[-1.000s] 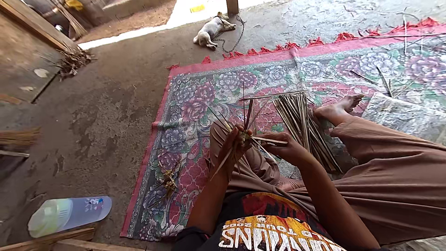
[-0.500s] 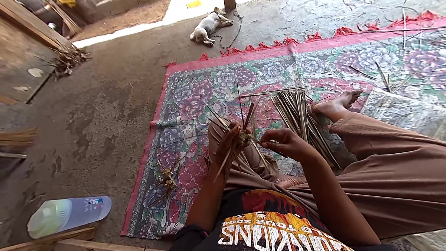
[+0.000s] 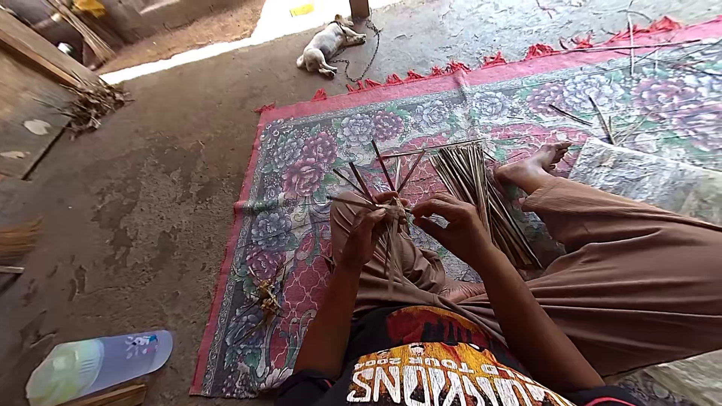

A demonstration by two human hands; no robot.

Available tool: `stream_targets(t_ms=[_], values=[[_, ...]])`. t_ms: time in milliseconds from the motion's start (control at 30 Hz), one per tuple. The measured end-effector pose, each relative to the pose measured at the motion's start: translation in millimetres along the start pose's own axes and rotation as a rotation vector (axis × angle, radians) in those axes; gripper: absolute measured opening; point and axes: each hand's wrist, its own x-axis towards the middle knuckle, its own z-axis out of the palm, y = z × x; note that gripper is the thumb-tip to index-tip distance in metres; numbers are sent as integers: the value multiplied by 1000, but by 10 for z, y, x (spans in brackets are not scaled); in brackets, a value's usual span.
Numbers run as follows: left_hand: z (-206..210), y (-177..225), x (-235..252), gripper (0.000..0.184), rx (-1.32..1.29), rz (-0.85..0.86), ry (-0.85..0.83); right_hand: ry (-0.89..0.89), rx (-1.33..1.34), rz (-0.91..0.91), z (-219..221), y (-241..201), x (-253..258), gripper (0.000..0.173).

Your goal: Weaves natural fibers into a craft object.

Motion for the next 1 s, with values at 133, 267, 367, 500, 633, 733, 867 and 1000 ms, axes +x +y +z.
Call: stream_targets(t_ms=[133, 267, 367, 500, 633, 733, 867, 1000], values=[[46, 102, -45, 35, 117, -71, 37, 45, -85, 0, 127, 10, 7, 19], [147, 134, -88, 25, 343, -70, 144, 118, -111, -5, 218, 7, 11, 11], [69, 93, -94, 30, 507, -13, 160, 118, -37, 106, 240, -22, 1, 11], [-42, 32, -144, 29, 877, 312, 226, 141, 104, 247, 243, -32, 9, 10], [-26, 95, -113, 55, 1145, 551, 22, 125, 151, 317, 231, -87, 21, 8], [65, 44, -115, 32, 766, 448, 7, 69, 367, 367, 216, -180, 35, 13], [115, 33, -93, 28, 21, 211, 12, 67, 579, 364, 172, -203, 23, 14], [102, 10, -49, 28, -293, 133, 5, 38, 465, 301, 184, -101, -11, 13]])
